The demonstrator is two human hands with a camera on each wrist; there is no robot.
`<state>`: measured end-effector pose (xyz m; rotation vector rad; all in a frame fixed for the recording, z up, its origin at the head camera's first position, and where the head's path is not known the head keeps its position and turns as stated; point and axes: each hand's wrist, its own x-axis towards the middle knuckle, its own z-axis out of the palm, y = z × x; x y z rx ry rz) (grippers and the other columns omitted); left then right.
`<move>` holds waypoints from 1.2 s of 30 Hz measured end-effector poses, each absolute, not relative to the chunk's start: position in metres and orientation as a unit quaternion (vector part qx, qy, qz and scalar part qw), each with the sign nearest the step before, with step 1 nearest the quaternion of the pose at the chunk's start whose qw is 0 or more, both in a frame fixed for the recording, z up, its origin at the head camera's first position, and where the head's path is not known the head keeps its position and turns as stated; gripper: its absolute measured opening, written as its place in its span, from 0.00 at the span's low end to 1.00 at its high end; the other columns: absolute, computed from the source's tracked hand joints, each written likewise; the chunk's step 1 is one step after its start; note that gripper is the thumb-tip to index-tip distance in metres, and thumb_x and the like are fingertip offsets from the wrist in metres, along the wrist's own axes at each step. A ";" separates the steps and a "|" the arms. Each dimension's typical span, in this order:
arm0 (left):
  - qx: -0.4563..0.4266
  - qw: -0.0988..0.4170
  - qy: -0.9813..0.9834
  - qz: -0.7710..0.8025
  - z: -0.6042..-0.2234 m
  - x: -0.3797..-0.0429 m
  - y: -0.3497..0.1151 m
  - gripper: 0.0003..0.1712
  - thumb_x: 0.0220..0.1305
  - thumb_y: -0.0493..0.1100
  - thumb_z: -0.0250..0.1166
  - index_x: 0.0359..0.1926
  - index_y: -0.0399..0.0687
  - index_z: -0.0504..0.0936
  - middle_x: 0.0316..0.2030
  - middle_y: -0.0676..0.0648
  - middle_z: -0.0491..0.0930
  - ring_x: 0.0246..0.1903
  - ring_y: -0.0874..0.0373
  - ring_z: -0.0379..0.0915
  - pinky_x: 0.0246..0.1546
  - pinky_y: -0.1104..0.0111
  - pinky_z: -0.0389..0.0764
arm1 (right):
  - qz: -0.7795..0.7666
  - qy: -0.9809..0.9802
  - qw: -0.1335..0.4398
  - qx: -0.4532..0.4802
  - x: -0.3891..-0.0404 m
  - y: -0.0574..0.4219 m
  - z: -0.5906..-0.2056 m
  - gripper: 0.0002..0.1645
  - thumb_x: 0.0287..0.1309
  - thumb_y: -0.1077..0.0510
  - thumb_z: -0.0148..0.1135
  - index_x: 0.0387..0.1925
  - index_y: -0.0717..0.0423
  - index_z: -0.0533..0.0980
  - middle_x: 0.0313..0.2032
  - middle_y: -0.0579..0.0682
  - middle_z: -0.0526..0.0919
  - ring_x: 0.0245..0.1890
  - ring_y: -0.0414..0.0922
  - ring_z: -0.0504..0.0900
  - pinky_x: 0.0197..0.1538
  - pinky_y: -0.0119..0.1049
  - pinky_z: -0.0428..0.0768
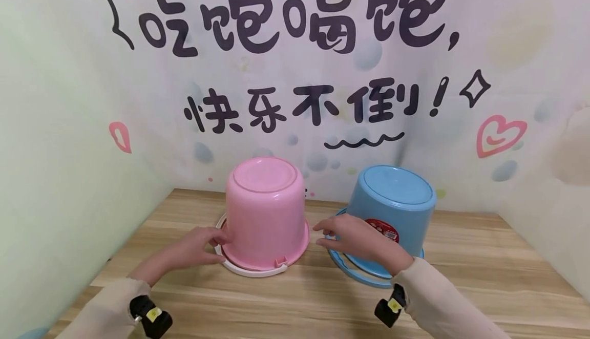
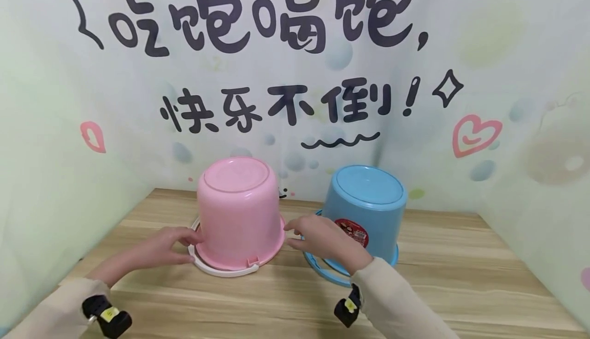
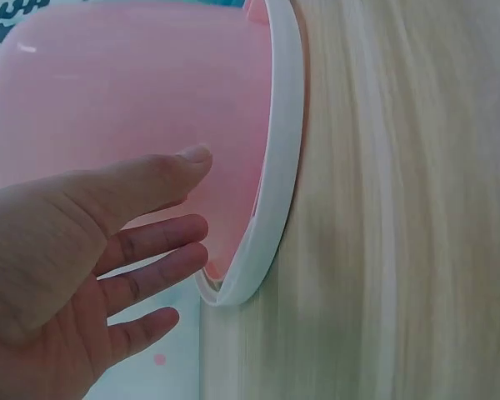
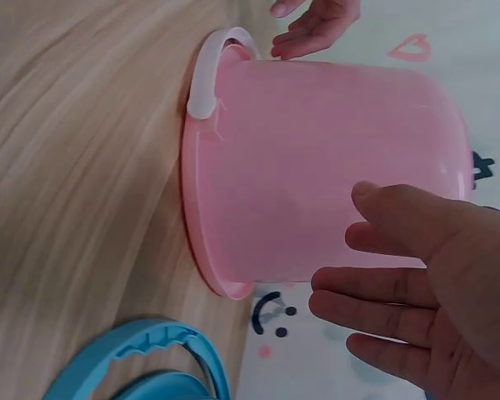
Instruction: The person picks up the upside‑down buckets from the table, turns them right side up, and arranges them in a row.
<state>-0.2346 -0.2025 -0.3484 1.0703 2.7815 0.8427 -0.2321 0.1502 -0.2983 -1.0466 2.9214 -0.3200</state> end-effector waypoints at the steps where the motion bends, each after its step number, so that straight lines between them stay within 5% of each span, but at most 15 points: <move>1: 0.345 0.024 0.898 0.272 -0.348 -0.236 -0.203 0.19 0.52 0.40 0.68 0.43 0.32 0.78 0.40 0.41 0.79 0.38 0.47 0.75 0.40 0.58 0.76 | -0.103 0.937 0.015 -0.335 -0.236 0.148 -0.301 0.20 0.57 0.49 0.61 0.50 0.52 0.77 0.39 0.44 0.82 0.38 0.40 0.79 0.40 0.33 0.78; 16: 0.358 0.051 0.885 0.295 -0.355 -0.257 -0.206 0.16 0.43 0.36 0.73 0.36 0.36 0.79 0.35 0.47 0.79 0.38 0.49 0.76 0.41 0.58 0.76 | -0.148 0.922 0.062 -0.353 -0.271 0.132 -0.337 0.14 0.52 0.60 0.65 0.43 0.57 0.80 0.39 0.50 0.82 0.38 0.45 0.78 0.40 0.33 0.77; 36: 0.387 0.043 0.875 0.287 -0.371 -0.258 -0.198 0.14 0.34 0.29 0.69 0.28 0.40 0.82 0.29 0.53 0.79 0.32 0.60 0.73 0.36 0.65 0.75 | -0.164 0.924 0.053 -0.340 -0.296 0.126 -0.365 0.08 0.47 0.65 0.68 0.33 0.57 0.82 0.31 0.48 0.82 0.31 0.43 0.77 0.35 0.30 0.76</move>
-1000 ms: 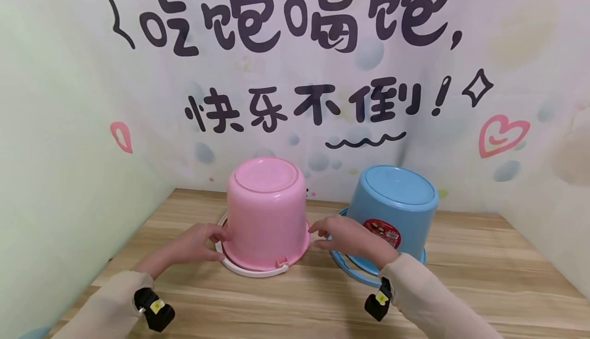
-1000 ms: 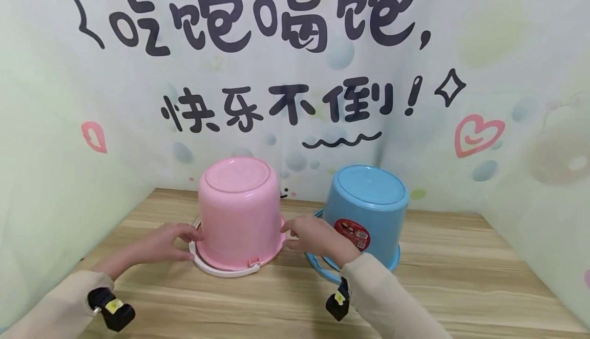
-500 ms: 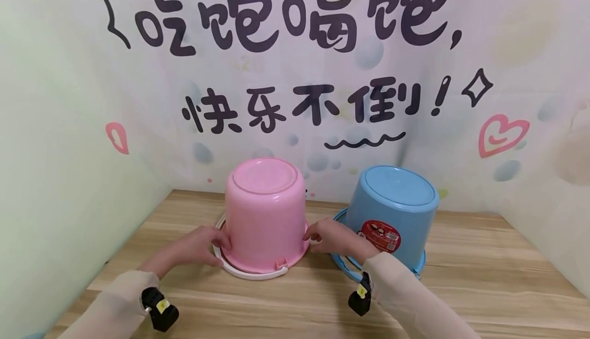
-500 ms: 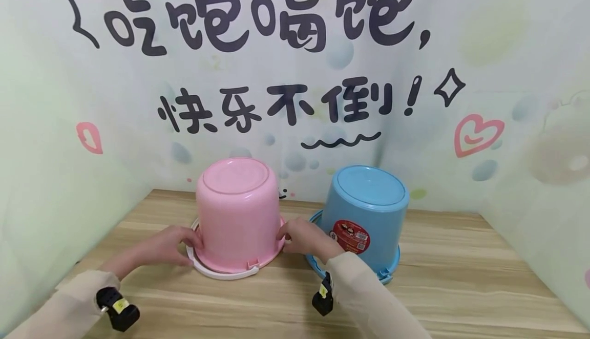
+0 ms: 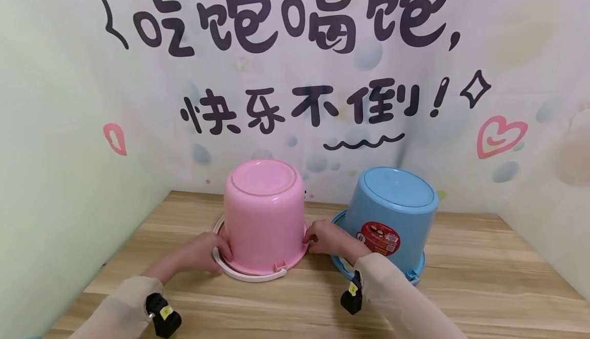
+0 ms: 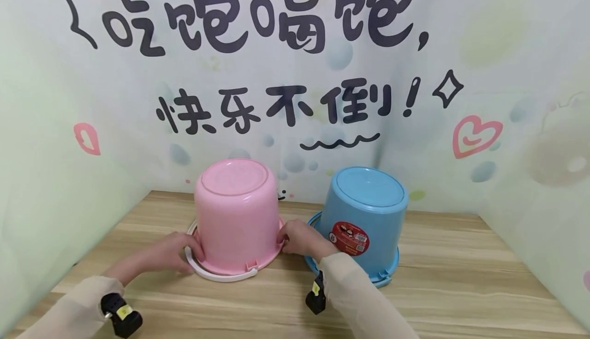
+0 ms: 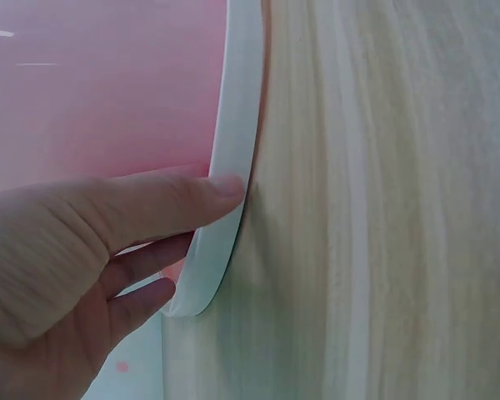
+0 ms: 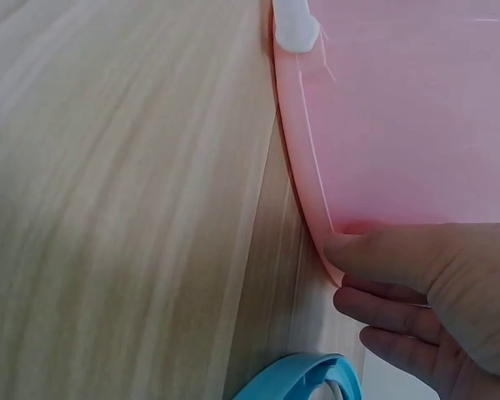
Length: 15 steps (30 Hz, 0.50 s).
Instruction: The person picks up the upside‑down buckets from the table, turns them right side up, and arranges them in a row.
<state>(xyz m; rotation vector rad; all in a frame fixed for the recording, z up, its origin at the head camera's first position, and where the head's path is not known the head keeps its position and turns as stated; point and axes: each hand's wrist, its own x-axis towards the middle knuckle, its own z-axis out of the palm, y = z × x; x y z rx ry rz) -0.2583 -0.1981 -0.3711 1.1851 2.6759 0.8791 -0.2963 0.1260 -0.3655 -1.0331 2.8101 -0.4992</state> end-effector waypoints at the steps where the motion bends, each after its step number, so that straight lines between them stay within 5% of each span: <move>1: 0.390 0.044 0.873 0.288 -0.372 -0.258 -0.198 0.14 0.34 0.28 0.69 0.28 0.40 0.82 0.28 0.53 0.79 0.31 0.60 0.73 0.36 0.66 0.75 | -0.165 0.924 0.053 -0.340 -0.297 0.126 -0.367 0.08 0.47 0.65 0.68 0.33 0.57 0.82 0.31 0.47 0.82 0.31 0.43 0.77 0.35 0.30 0.76; 15: 0.409 0.021 0.878 0.247 -0.373 -0.259 -0.193 0.13 0.31 0.27 0.70 0.25 0.41 0.83 0.27 0.54 0.78 0.32 0.61 0.72 0.37 0.66 0.74 | -0.149 0.927 0.030 -0.342 -0.301 0.122 -0.370 0.04 0.47 0.64 0.68 0.29 0.56 0.83 0.26 0.46 0.82 0.26 0.41 0.75 0.32 0.28 0.75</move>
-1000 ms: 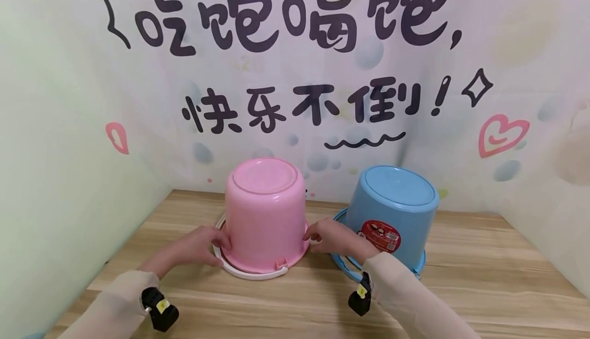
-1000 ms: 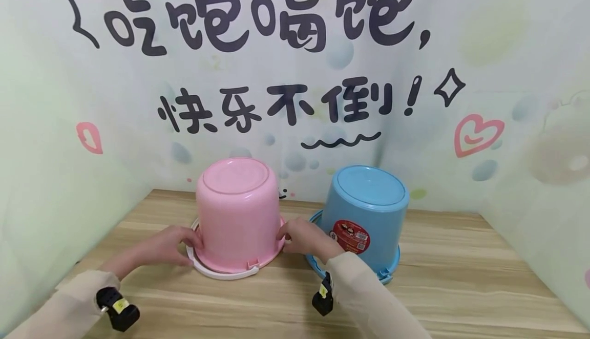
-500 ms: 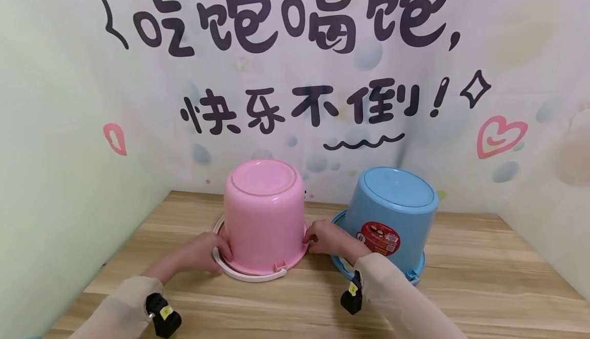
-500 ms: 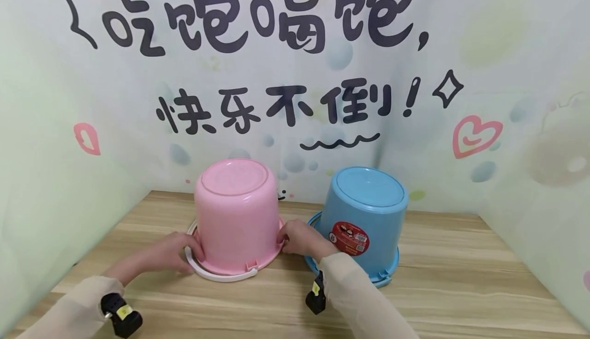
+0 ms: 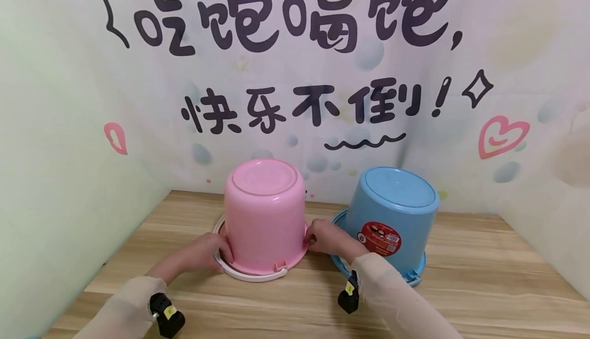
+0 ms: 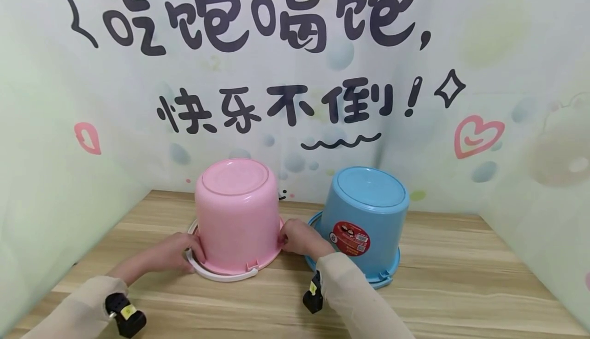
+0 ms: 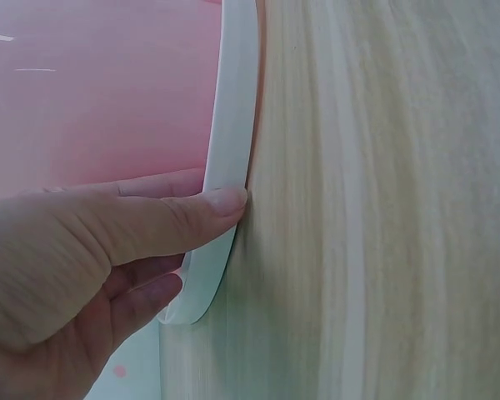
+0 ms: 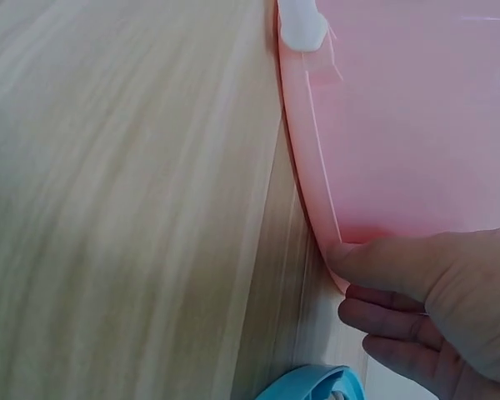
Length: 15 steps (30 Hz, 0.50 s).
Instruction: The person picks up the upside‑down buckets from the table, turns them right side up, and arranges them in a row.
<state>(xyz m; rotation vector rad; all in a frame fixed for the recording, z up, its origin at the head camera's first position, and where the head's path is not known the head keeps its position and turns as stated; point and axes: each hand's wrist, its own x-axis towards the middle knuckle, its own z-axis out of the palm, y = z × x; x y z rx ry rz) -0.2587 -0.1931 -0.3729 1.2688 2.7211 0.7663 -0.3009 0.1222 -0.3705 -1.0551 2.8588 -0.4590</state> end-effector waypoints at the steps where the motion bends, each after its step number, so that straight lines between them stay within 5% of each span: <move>1: 0.408 0.022 0.879 0.246 -0.373 -0.259 -0.193 0.13 0.31 0.27 0.70 0.25 0.41 0.83 0.27 0.54 0.78 0.32 0.61 0.72 0.37 0.66 0.74 | -0.145 0.929 0.032 -0.339 -0.301 0.122 -0.370 0.04 0.47 0.64 0.68 0.29 0.55 0.83 0.26 0.46 0.81 0.26 0.40 0.74 0.32 0.28 0.75; 15: 0.408 0.032 0.878 0.250 -0.373 -0.260 -0.192 0.13 0.32 0.27 0.71 0.25 0.41 0.83 0.27 0.54 0.78 0.33 0.61 0.72 0.37 0.65 0.74 | -0.144 0.940 0.041 -0.308 -0.298 0.119 -0.371 0.03 0.47 0.64 0.68 0.27 0.56 0.83 0.22 0.44 0.81 0.22 0.36 0.73 0.29 0.27 0.76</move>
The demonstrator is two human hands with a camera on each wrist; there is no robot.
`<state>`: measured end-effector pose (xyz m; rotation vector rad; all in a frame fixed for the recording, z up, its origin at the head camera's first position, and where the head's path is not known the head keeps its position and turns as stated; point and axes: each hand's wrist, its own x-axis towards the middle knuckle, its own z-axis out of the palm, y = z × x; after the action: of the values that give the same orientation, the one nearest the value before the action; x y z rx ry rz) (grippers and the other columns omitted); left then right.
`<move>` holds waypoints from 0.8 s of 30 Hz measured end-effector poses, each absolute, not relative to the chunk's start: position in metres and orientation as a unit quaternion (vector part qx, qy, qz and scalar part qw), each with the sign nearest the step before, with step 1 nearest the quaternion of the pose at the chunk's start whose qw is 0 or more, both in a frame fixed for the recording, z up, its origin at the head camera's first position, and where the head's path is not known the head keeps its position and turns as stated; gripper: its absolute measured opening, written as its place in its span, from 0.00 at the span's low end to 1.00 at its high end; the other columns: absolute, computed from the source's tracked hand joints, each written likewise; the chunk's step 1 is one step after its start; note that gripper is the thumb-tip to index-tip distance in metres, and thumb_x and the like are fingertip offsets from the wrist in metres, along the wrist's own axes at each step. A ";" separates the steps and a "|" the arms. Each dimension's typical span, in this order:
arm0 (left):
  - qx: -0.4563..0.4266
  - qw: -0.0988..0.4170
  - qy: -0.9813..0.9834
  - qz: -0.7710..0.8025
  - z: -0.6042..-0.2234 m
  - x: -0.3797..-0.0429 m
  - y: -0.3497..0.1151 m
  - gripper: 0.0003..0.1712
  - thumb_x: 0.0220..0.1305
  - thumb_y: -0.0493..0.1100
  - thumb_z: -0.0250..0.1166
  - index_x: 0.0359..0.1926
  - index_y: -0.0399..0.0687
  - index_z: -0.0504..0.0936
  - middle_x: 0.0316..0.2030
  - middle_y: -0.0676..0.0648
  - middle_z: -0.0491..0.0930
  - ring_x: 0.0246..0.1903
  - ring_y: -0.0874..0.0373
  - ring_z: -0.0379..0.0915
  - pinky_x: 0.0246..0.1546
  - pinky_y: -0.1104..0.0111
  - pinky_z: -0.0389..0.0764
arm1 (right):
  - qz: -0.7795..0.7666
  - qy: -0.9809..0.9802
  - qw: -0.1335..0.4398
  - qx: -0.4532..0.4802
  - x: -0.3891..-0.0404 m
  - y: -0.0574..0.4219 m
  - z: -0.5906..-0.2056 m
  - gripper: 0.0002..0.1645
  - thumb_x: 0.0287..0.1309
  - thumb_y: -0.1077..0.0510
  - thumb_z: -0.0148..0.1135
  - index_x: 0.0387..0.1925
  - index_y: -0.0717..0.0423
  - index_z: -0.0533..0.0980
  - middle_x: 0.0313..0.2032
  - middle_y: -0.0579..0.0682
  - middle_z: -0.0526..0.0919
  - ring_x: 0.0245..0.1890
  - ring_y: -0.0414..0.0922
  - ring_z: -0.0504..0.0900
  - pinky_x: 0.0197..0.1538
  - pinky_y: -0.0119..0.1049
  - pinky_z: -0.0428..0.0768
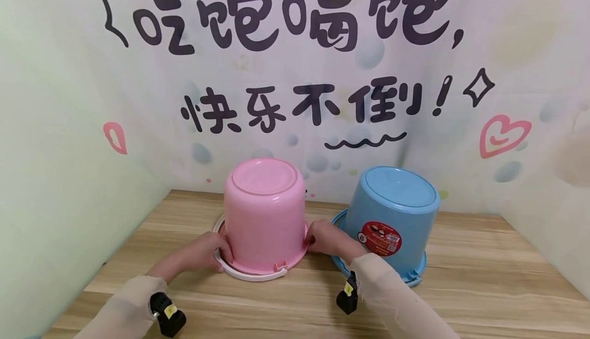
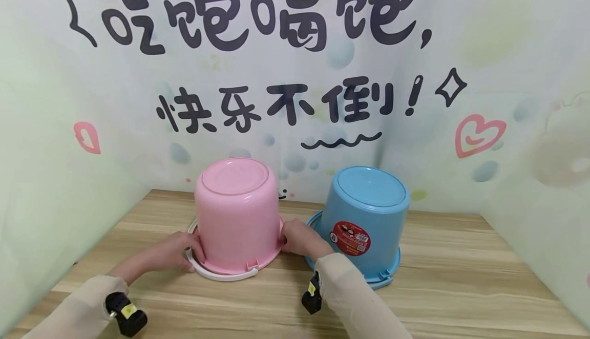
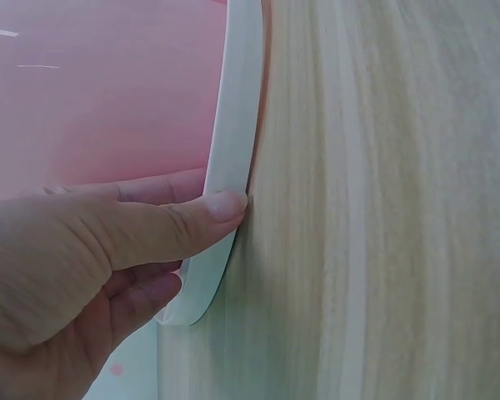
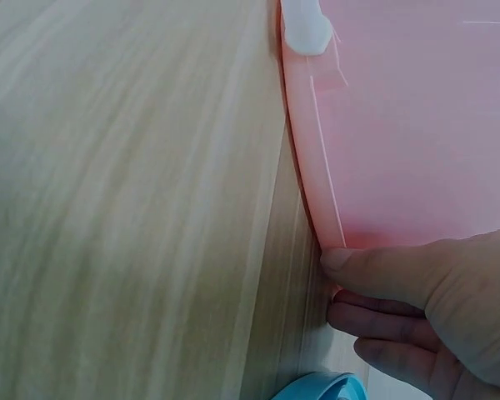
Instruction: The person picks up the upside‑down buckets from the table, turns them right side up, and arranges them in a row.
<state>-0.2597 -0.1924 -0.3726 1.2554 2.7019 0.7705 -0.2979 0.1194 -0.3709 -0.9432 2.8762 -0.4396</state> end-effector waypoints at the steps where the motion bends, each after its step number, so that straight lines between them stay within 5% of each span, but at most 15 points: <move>1: 0.407 0.033 0.878 0.250 -0.372 -0.259 -0.192 0.13 0.32 0.27 0.72 0.25 0.41 0.83 0.27 0.54 0.78 0.33 0.61 0.72 0.38 0.65 0.74 | -0.145 0.940 0.042 -0.306 -0.298 0.119 -0.371 0.03 0.47 0.65 0.68 0.28 0.56 0.83 0.23 0.44 0.81 0.22 0.36 0.73 0.30 0.27 0.76; 24: 0.422 0.019 0.866 0.266 -0.367 -0.257 -0.194 0.14 0.32 0.26 0.70 0.26 0.42 0.81 0.27 0.55 0.77 0.32 0.62 0.71 0.37 0.65 0.74 | -0.187 0.926 0.012 -0.328 -0.296 0.127 -0.378 0.05 0.48 0.64 0.68 0.31 0.58 0.84 0.28 0.49 0.84 0.28 0.39 0.79 0.33 0.29 0.79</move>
<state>-0.2572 -0.1944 -0.3666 1.3108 2.6886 0.8260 -0.2965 0.1271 -0.3776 -1.0234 2.8866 -0.5845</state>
